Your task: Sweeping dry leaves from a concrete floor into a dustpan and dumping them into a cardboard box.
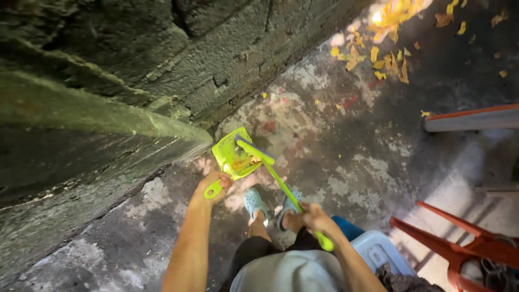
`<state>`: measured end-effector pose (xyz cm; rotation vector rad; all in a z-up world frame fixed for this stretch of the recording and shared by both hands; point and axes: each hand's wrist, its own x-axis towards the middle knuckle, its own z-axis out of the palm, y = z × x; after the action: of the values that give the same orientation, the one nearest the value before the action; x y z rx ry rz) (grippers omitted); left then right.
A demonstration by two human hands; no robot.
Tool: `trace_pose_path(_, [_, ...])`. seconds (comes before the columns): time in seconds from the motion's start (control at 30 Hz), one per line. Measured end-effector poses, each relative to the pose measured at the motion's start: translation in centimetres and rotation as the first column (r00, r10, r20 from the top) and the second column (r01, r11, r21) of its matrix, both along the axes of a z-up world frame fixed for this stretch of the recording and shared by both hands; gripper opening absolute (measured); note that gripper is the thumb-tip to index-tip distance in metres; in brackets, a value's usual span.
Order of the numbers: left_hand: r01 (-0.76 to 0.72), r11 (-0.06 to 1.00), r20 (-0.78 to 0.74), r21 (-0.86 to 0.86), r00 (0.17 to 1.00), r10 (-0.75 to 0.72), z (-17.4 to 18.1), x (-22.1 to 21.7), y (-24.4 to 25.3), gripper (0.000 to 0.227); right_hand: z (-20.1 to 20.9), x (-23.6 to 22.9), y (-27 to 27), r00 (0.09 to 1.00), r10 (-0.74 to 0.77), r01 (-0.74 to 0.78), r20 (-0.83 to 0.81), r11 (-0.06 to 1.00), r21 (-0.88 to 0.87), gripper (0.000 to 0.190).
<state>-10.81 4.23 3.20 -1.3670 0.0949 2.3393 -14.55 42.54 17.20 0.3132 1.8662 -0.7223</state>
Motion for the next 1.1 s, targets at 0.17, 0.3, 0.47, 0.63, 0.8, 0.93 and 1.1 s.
trace_pose_path(0.17, [0.035, 0.999, -0.084, -0.009, 0.996, -0.035, 2.5, 0.1, 0.4, 0.007, 3.5, -3.4, 3.6, 0.996, -0.082, 0.081, -0.02, 0.996, -0.046, 0.061])
trace_pose_path(0.3, [-0.051, 0.999, -0.001, 0.018, 0.999, 0.051, 5.0, -2.1, 1.7, 0.005, -4.5, -10.9, 8.6, 0.97, -0.05, 0.035, -0.237, 0.997, -0.067, 0.047])
trace_pose_path(0.47, [-0.142, 0.989, -0.052, -0.041, 0.989, 0.14, 3.4, -5.4, 3.4, 0.013, -18.6, -24.5, 7.6, 0.924, 0.148, -0.203, -0.351, 0.971, -0.126, 0.041])
trace_pose_path(0.63, [-0.275, 0.96, -0.106, -0.045, 0.957, 0.269, 2.0, -10.1, 5.2, 0.01, -17.6, -22.8, 5.4, 0.828, 0.378, -0.415, -0.413, 0.91, 0.0, 0.04])
trace_pose_path(0.8, [-0.242, 0.97, 0.018, -0.022, 0.97, 0.242, 3.6, -12.7, 4.5, 0.019, -5.9, -23.4, 6.9, 0.846, 0.438, -0.432, -0.303, 0.897, 0.089, 0.057])
trace_pose_path(0.93, [-0.196, 0.98, -0.028, 0.027, 0.98, 0.197, 1.3, -11.0, 3.4, 0.021, 3.1, -23.2, 5.1, 0.968, 0.247, -0.241, -0.052, 0.965, 0.104, 0.056])
trace_pose_path(1.1, [-0.208, 0.978, -0.056, -0.027, 0.977, 0.206, 5.2, -9.3, 3.4, 0.026, -5.5, -23.1, 4.5, 0.959, 0.25, -0.243, -0.129, 0.967, 0.071, 0.042])
